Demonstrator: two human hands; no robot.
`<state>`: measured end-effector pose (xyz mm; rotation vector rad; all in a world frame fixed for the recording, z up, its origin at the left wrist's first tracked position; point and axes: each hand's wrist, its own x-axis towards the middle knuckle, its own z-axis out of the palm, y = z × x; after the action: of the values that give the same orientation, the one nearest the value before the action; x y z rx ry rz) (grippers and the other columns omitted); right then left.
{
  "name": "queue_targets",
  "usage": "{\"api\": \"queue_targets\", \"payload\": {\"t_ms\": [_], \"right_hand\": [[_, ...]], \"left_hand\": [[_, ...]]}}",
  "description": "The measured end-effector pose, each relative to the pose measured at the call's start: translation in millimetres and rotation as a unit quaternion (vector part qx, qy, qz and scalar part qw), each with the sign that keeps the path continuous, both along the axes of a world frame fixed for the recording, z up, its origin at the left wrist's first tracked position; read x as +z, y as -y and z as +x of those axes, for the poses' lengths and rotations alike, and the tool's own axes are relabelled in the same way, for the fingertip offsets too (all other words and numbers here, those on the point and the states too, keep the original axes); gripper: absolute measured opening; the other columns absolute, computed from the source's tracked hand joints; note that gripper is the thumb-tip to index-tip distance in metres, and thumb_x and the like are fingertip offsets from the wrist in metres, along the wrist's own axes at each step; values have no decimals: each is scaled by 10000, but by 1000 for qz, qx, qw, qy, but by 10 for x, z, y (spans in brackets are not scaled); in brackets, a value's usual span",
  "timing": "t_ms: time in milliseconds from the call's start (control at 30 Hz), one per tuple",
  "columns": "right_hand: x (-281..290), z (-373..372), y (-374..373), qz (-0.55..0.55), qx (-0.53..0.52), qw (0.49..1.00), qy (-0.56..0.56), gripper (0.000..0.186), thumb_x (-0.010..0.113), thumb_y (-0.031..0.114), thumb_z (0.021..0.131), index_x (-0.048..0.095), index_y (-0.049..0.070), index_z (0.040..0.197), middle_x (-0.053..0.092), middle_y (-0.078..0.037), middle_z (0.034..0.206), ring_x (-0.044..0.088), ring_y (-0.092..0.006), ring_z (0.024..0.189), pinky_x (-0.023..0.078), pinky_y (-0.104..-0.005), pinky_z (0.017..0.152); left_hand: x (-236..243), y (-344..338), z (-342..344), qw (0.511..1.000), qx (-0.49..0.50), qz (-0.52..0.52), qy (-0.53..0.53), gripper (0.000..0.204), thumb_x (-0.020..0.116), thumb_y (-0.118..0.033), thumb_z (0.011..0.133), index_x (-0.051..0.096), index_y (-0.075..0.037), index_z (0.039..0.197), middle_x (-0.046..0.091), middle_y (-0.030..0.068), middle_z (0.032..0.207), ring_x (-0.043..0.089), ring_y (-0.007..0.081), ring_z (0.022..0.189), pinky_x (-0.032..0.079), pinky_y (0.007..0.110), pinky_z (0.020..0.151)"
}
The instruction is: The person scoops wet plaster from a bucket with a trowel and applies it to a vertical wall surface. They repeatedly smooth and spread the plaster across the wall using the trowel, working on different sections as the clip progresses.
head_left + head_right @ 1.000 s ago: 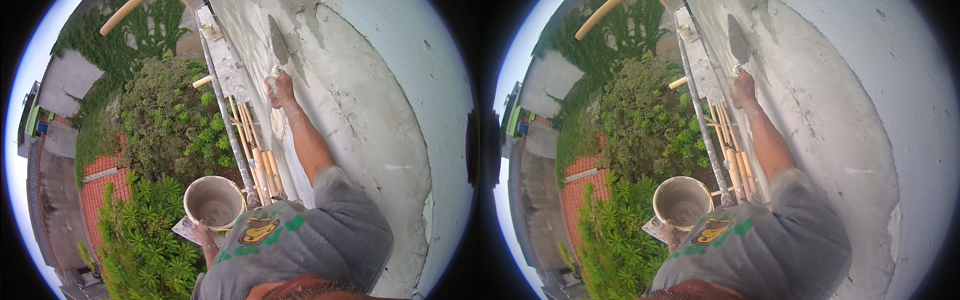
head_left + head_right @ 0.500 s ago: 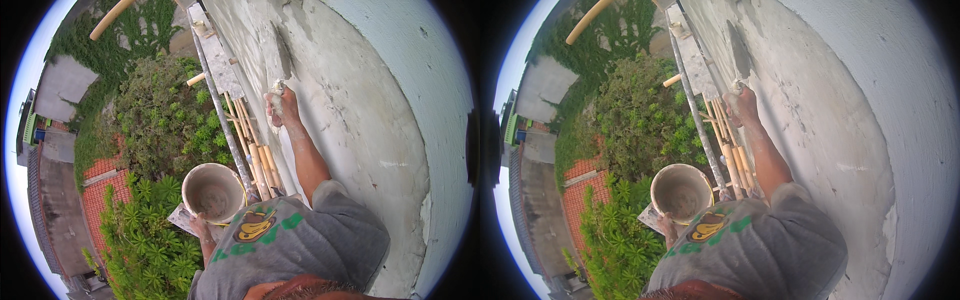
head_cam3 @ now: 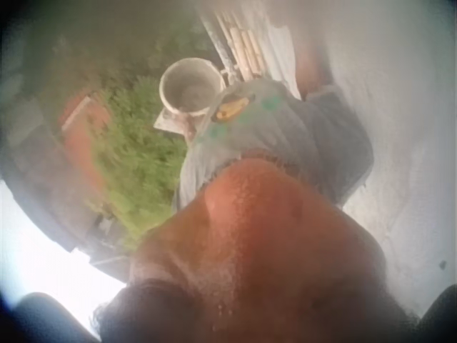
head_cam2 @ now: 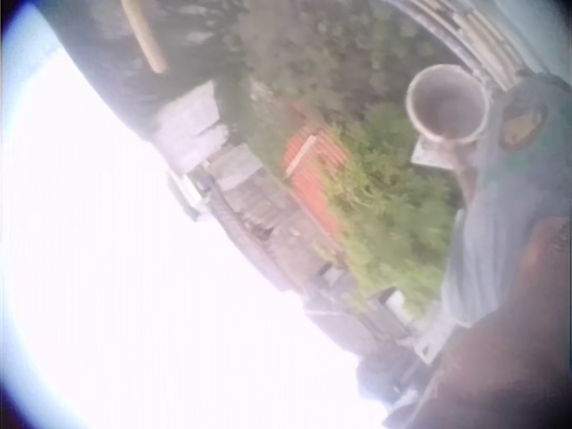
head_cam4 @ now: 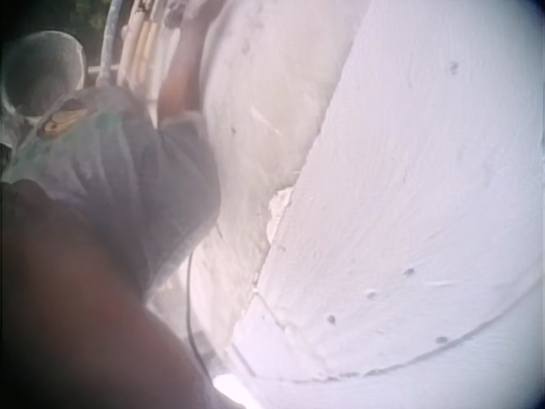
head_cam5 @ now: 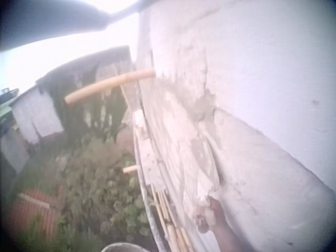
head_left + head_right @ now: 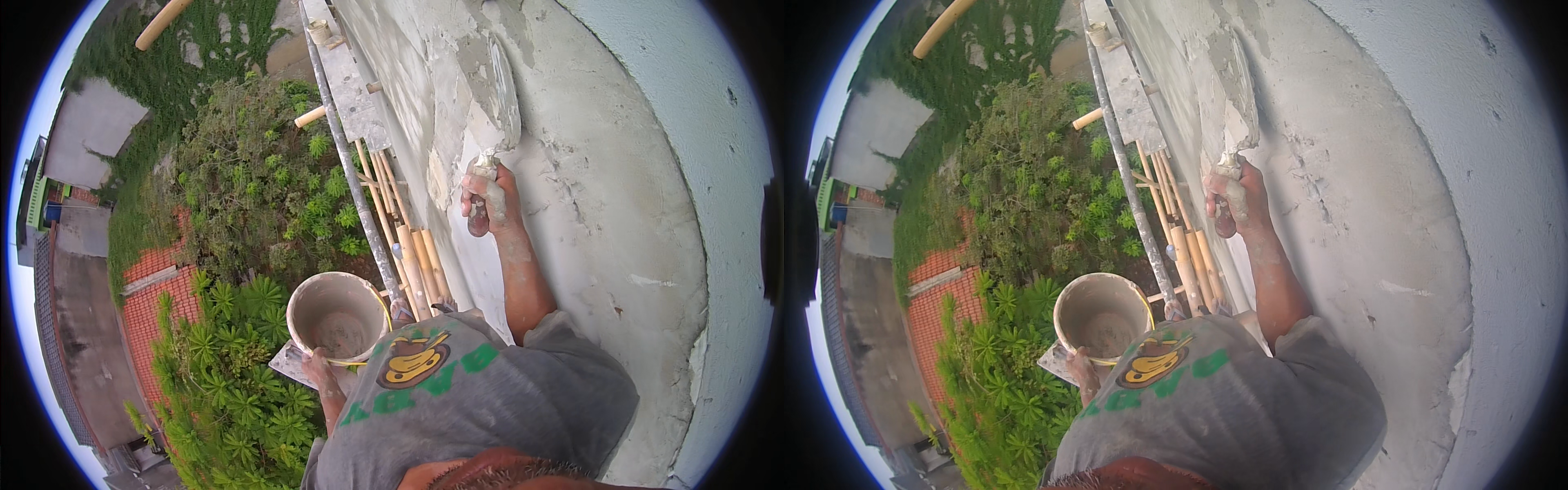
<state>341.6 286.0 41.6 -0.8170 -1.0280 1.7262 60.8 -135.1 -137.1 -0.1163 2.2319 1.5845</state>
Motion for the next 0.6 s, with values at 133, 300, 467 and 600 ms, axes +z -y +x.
{"api": "queue_targets", "payload": {"t_ms": [133, 300, 467, 600], "right_hand": [[-146, -21, 116, 57, -23, 998, 1, 140, 663, 90, 769, 531, 51, 798, 561, -52, 613, 560, -148, 449, 468, -286, 425], [-162, -299, -94, 68, -13, 992, 105, 149, 659, 109, 770, 524, 61, 810, 557, -37, 594, 545, -131, 447, 431, -280, 417], [48, -390, -442, -8, -29, 982, 189, 171, 649, 143, 748, 539, 49, 839, 554, -34, 592, 524, -125, 452, 395, -287, 420], [148, -162, -167, 29, -29, 987, 156, 182, 674, 152, 782, 528, 55, 830, 559, -38, 576, 527, -119, 441, 426, -281, 399]], "left_hand": [[2, -52, 76, 999, 26, 41, 3, 358, 627, -45, 667, 620, 73, 1004, 632, 80, 859, 576, 187, 698, 469, 324, 643], [78, -63, 51, 1000, -10, -7, -4, 361, 635, -27, 664, 630, 65, 1013, 638, 73, 860, 581, 188, 699, 470, 319, 649], [217, -122, 28, 997, -29, -69, 3, 347, 651, -51, 662, 638, 57, 992, 647, 79, 861, 584, 188, 710, 471, 325, 677], [95, -44, -54, 998, -62, -28, -8, 330, 652, -58, 661, 637, 54, 972, 648, 81, 859, 584, 189, 721, 471, 332, 691]]}}
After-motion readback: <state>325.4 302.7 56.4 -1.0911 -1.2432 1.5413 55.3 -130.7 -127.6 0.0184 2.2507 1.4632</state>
